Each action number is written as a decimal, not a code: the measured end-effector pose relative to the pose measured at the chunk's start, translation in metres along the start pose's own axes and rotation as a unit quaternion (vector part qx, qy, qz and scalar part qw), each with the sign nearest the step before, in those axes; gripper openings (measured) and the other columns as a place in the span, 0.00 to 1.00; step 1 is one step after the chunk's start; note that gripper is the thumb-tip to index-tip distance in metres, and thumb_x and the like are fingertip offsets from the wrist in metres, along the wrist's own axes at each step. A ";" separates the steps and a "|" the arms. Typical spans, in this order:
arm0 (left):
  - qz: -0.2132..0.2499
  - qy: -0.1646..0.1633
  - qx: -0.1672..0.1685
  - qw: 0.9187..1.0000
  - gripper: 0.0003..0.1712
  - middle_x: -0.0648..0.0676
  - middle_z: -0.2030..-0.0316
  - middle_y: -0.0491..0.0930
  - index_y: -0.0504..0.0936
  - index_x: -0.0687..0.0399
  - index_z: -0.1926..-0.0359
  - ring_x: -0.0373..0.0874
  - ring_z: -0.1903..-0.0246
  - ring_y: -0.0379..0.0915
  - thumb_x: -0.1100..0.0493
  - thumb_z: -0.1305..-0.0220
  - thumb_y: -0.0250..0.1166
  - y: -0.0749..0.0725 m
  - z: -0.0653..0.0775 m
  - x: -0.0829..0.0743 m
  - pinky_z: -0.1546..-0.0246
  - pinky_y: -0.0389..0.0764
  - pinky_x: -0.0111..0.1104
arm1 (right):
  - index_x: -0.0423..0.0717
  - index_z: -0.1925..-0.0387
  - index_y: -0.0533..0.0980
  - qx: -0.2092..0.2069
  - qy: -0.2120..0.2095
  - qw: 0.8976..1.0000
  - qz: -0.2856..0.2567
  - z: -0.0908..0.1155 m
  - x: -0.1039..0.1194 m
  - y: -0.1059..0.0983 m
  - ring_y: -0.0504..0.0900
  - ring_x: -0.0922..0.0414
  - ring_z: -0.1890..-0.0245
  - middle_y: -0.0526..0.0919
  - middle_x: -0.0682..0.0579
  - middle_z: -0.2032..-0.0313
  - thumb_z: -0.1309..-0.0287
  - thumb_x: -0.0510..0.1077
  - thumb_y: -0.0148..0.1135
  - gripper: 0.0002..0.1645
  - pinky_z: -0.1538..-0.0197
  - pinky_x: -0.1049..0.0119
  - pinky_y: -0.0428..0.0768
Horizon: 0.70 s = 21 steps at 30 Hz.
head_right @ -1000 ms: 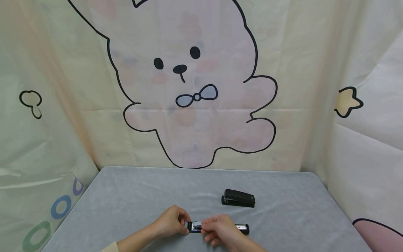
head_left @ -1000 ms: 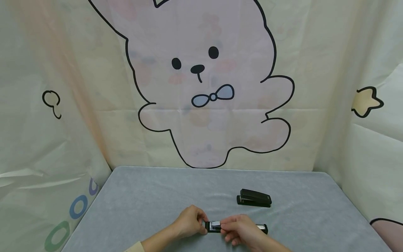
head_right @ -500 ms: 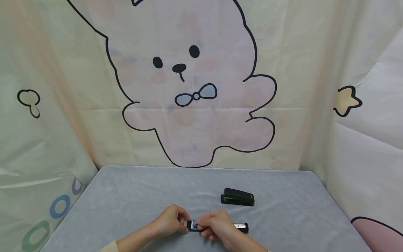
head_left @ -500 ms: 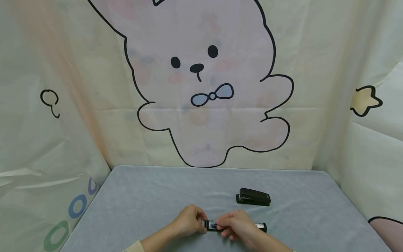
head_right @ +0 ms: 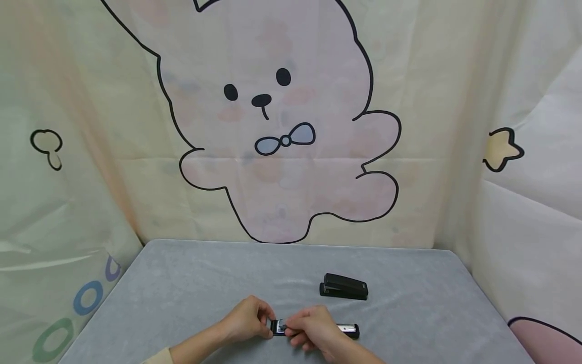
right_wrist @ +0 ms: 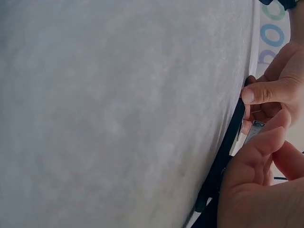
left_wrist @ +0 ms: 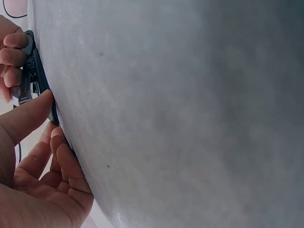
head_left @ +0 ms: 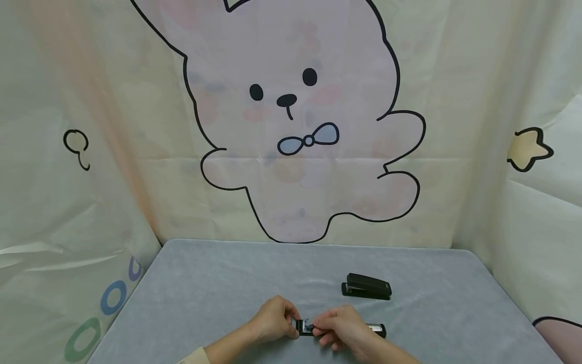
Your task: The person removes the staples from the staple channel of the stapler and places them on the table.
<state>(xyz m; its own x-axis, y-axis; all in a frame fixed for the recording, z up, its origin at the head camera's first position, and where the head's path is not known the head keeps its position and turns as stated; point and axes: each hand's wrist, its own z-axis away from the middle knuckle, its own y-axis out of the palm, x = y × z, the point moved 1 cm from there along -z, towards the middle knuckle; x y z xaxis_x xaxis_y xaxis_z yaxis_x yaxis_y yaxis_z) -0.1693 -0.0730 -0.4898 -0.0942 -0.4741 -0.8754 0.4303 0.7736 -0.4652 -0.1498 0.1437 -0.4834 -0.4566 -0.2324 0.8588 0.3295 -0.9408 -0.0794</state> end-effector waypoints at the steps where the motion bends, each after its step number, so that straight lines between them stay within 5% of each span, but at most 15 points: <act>1: 0.000 0.000 0.000 1.000 0.15 0.47 0.84 0.74 0.87 0.58 0.70 0.38 0.83 0.65 0.75 0.59 0.80 0.000 0.000 0.000 0.79 0.65 0.29 | 0.38 0.57 0.87 -0.001 0.002 1.000 -0.002 0.000 0.000 -0.001 0.84 0.66 0.78 0.90 0.54 0.70 0.34 0.42 0.70 0.11 0.77 0.75 0.74; 21: -0.002 -0.015 0.009 1.000 0.15 0.47 0.83 0.73 0.86 0.58 0.70 0.39 0.81 0.65 0.75 0.57 0.80 0.001 -0.001 -0.002 0.76 0.65 0.31 | 0.40 0.56 0.85 -0.022 -0.031 0.999 -0.021 0.025 0.004 -0.045 0.81 0.63 0.75 0.86 0.55 0.69 0.33 0.43 0.64 0.11 0.71 0.69 0.74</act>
<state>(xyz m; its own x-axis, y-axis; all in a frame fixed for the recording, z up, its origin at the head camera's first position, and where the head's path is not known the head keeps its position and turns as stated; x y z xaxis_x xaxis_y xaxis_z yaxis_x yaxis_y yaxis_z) -0.1693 -0.0714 -0.4888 -0.0689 -0.4906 -0.8686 0.4460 0.7637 -0.4667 -0.1454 0.1918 -0.4636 -0.4170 -0.1790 0.8911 0.2745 -0.9594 -0.0642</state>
